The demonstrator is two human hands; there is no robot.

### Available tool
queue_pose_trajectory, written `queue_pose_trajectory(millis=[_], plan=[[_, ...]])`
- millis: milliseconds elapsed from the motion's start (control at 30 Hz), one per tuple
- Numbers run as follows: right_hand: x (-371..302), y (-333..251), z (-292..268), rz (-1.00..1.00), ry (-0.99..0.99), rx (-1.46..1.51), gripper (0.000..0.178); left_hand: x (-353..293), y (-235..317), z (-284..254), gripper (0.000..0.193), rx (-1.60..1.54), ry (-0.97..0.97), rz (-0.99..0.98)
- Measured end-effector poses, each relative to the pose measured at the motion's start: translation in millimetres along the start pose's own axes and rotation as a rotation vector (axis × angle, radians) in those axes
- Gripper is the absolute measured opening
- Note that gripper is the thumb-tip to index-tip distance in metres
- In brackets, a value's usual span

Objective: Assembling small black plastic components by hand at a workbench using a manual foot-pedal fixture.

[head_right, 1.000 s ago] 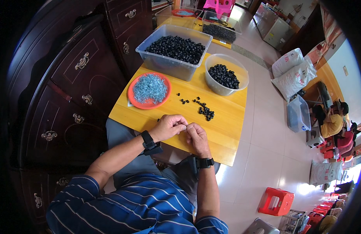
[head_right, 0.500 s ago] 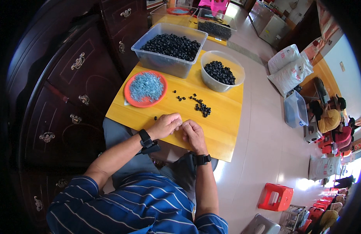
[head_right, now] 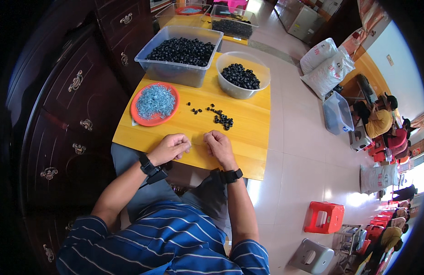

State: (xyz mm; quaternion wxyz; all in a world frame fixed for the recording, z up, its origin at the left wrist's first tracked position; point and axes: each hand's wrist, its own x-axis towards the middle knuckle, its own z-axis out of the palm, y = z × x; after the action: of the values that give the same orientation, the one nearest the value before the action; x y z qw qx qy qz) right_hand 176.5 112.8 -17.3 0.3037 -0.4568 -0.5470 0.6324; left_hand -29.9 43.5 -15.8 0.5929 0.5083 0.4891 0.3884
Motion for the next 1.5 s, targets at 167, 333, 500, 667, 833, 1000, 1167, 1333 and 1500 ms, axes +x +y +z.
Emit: queue_pose_trajectory(millis=[167, 333, 500, 667, 833, 1000, 1167, 1333, 1500], plan=[[9, 1, -11, -0.327, 0.206, -0.758, 0.029, -12, -9, -9, 0.012, 0.022, 0.0, -0.084], [11, -5, -8, -0.3, 0.2, -1.032, 0.029, -16, -11, -8, 0.01, -0.005, -0.013, -0.091], [13, -10, -6, -0.342, 0.121, -1.119, 0.027, -19, -10, -4, 0.009, -0.009, -0.028, -0.093], [15, -19, -9, -0.314, 0.045, -1.114, 0.032, -21, -11, -4, 0.01, -0.008, -0.062, -0.084], [19, -9, -18, -0.336, 0.118, -0.849, 0.038, -22, -12, -2, 0.01, -0.011, -0.063, -0.097], [2, -21, -11, 0.105, -0.187, 0.573, 0.029, -21, -7, 3, 0.011, -0.005, -0.029, -0.094], [-5, 2, -9, 0.151, -0.466, 1.05, 0.022, -17, 1, 10, 0.013, -0.046, -0.036, -0.008], [-1, 26, -5, 0.138, -0.483, 1.485, 0.028, -16, 3, 14, 0.013, -0.09, -0.052, 0.027], [4, 29, -5, 0.013, -0.401, 1.627, 0.03, -21, 8, 21, 0.012, -0.124, -0.082, -0.002]])
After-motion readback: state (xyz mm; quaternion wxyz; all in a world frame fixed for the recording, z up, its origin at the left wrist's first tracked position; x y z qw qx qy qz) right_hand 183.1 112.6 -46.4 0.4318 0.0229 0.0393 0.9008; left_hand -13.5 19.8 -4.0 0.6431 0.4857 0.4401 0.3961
